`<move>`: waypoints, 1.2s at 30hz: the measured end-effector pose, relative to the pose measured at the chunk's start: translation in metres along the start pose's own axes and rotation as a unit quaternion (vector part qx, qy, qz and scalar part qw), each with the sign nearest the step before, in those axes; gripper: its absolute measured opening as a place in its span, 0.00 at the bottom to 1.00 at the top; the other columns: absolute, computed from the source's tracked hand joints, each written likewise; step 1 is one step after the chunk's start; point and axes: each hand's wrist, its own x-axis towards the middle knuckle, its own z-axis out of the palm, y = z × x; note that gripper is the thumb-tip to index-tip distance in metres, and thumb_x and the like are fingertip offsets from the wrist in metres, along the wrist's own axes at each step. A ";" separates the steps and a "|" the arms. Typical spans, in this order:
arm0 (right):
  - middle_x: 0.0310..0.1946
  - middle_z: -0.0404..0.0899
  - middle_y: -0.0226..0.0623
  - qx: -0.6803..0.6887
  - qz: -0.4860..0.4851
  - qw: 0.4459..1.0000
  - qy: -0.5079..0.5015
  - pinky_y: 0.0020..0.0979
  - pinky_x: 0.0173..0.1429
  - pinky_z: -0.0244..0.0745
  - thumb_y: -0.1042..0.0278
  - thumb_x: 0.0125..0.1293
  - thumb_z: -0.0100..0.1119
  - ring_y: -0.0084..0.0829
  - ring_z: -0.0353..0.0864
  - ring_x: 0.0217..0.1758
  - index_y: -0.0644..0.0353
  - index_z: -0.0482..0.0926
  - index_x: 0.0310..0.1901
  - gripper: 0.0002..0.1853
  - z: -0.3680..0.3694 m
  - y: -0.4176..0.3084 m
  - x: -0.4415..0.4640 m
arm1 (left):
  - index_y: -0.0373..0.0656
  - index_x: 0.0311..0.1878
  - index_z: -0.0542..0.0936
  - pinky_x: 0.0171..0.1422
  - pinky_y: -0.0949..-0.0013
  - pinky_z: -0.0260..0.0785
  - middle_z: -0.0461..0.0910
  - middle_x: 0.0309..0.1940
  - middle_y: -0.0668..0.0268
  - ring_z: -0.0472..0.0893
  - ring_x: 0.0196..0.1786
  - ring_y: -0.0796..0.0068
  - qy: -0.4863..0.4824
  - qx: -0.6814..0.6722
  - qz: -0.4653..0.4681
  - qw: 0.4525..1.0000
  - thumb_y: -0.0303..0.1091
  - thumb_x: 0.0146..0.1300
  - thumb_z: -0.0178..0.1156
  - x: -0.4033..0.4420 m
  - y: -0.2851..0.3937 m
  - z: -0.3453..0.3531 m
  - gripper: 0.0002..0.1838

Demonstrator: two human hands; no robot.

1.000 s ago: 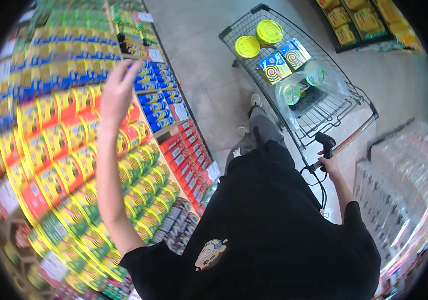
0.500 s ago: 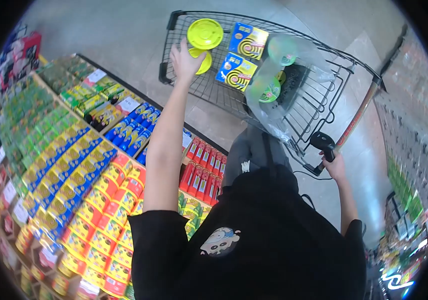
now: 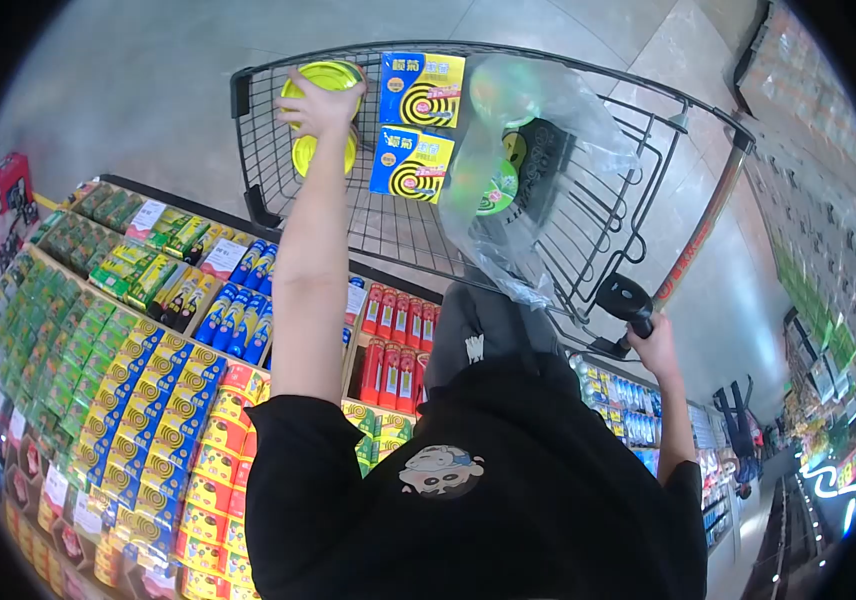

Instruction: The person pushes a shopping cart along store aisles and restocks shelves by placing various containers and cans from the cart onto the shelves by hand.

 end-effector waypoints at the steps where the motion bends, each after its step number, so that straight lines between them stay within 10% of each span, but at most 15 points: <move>1: 0.36 0.79 0.55 0.009 0.008 1.000 -0.004 0.46 0.53 0.76 0.75 0.53 0.69 0.53 0.80 0.43 0.68 0.84 0.39 0.12 -0.001 0.000 -0.002 | 0.65 0.85 0.46 0.73 0.22 0.55 0.44 0.79 0.37 0.46 0.81 0.29 -0.002 -0.003 0.011 1.000 0.59 0.37 0.84 0.004 -0.005 -0.001 0.73; 10: 0.37 0.81 0.54 0.007 -0.039 0.999 -0.013 0.44 0.55 0.77 0.75 0.54 0.68 0.51 0.81 0.44 0.65 0.86 0.41 0.11 0.001 0.010 0.003 | 0.47 0.83 0.53 0.74 0.51 0.71 0.67 0.72 0.45 0.75 0.70 0.50 -0.077 -0.212 0.044 0.973 0.46 0.41 0.87 -0.001 -0.068 -0.077 0.69; 19: 0.30 0.83 0.35 0.041 -0.046 0.997 -0.048 0.34 0.41 0.78 0.79 0.58 0.62 0.29 0.81 0.33 0.62 0.87 0.44 0.12 0.002 -0.001 0.000 | 0.39 0.82 0.53 0.73 0.58 0.72 0.74 0.68 0.53 0.76 0.69 0.60 -0.074 -0.562 0.081 0.820 0.30 0.44 0.84 -0.160 -0.160 -0.230 0.64; 23: 0.28 0.79 0.31 0.057 -0.129 0.989 -0.051 0.28 0.27 0.71 0.81 0.58 0.61 0.22 0.76 0.25 0.61 0.85 0.48 0.16 0.008 0.032 0.015 | 0.42 0.82 0.59 0.82 0.58 0.60 0.68 0.74 0.53 0.68 0.77 0.58 0.022 -0.532 0.156 0.832 0.30 0.40 0.84 -0.259 -0.236 -0.305 0.63; 27: 0.36 0.79 0.33 0.072 -0.132 0.984 -0.091 0.26 0.31 0.73 0.78 0.56 0.65 0.22 0.76 0.29 0.65 0.80 0.57 0.23 0.005 0.074 0.050 | 0.45 0.82 0.59 0.83 0.61 0.58 0.69 0.74 0.56 0.67 0.78 0.60 0.187 -0.371 0.149 0.897 0.35 0.37 0.86 -0.387 -0.321 -0.375 0.66; 32: 0.27 0.77 0.30 0.009 -0.113 0.985 -0.132 0.25 0.27 0.66 0.80 0.59 0.61 0.24 0.72 0.20 0.61 0.80 0.55 0.20 0.003 0.037 0.049 | 0.45 0.82 0.60 0.83 0.59 0.57 0.68 0.74 0.58 0.66 0.78 0.61 0.306 -0.440 0.106 0.838 0.39 0.37 0.87 -0.579 -0.398 -0.440 0.66; 36: 0.34 0.78 0.31 0.007 -0.122 0.976 -0.180 0.29 0.41 0.73 0.73 0.61 0.61 0.26 0.79 0.35 0.60 0.83 0.56 0.20 -0.002 0.037 0.065 | 0.43 0.79 0.64 0.79 0.61 0.63 0.70 0.72 0.55 0.71 0.75 0.63 0.422 -0.341 0.065 0.837 0.34 0.34 0.88 -0.717 -0.437 -0.472 0.64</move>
